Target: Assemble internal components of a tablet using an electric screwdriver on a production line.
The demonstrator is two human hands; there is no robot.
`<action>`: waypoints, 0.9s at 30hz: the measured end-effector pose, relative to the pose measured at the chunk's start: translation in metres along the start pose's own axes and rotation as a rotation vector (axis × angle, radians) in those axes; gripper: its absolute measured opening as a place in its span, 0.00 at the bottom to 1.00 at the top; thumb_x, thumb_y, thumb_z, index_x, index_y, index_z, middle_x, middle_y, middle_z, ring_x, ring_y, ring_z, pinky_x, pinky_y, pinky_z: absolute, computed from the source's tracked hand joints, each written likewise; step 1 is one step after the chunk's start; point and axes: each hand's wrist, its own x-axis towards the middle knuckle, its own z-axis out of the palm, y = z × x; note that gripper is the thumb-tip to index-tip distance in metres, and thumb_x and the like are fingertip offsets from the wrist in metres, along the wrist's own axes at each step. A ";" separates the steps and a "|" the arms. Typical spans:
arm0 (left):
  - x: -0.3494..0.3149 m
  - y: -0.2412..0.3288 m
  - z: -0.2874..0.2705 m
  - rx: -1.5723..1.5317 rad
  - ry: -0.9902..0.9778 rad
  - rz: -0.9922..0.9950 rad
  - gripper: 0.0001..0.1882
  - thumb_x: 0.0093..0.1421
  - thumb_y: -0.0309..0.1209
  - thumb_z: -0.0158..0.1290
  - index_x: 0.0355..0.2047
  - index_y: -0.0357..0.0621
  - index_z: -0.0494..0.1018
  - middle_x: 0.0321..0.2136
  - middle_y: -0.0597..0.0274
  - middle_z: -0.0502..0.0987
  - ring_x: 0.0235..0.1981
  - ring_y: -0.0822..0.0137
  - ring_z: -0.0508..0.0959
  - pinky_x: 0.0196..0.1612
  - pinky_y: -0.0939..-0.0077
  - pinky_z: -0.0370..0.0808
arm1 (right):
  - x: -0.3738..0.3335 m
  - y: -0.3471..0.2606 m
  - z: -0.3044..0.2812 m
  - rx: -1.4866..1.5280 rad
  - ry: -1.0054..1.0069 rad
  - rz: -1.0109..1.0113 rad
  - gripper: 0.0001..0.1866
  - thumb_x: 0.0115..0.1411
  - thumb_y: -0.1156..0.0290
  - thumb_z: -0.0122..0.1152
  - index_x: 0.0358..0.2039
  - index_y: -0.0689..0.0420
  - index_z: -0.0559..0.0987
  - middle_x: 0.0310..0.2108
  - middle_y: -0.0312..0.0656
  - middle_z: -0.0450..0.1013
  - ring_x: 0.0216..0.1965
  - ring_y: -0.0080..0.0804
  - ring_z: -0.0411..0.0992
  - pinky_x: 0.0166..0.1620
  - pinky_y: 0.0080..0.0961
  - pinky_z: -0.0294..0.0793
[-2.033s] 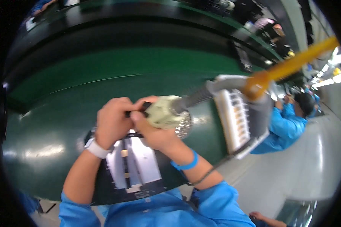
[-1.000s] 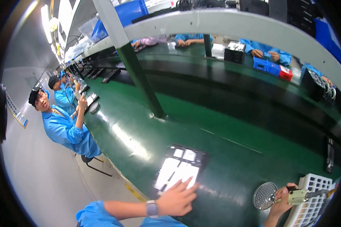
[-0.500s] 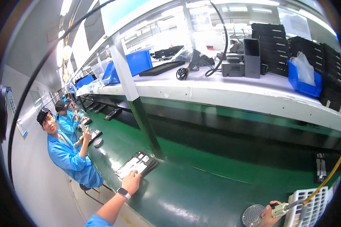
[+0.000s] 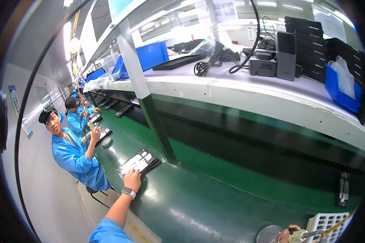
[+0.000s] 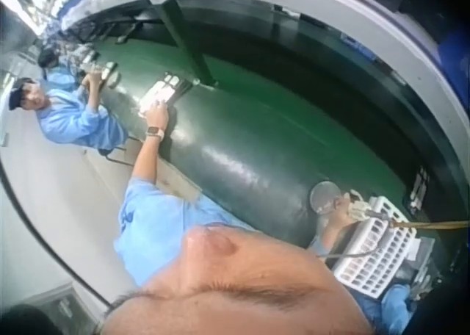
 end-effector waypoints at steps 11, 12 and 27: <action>0.011 0.012 0.001 0.035 -0.082 -0.169 0.07 0.50 0.24 0.57 0.32 0.40 0.77 0.35 0.53 0.74 0.40 0.50 0.74 0.42 0.57 0.72 | 0.001 0.008 -0.006 -0.055 -0.078 -0.007 0.12 0.57 0.82 0.60 0.43 0.65 0.74 0.21 0.43 0.71 0.18 0.26 0.67 0.23 0.21 0.70; 0.012 0.022 -0.006 -0.045 0.001 -0.080 0.09 0.49 0.23 0.57 0.33 0.40 0.76 0.36 0.53 0.74 0.41 0.50 0.73 0.44 0.57 0.72 | 0.002 0.009 -0.006 -0.003 -0.077 -0.042 0.12 0.57 0.82 0.60 0.43 0.65 0.74 0.21 0.43 0.71 0.18 0.26 0.67 0.23 0.21 0.71; -0.008 0.218 -0.041 -0.968 -0.143 0.400 0.10 0.53 0.22 0.60 0.38 0.39 0.77 0.43 0.53 0.75 0.48 0.50 0.74 0.51 0.60 0.73 | 0.005 0.018 -0.014 0.028 -0.089 -0.051 0.12 0.57 0.79 0.59 0.42 0.63 0.72 0.23 0.40 0.69 0.17 0.24 0.65 0.23 0.19 0.66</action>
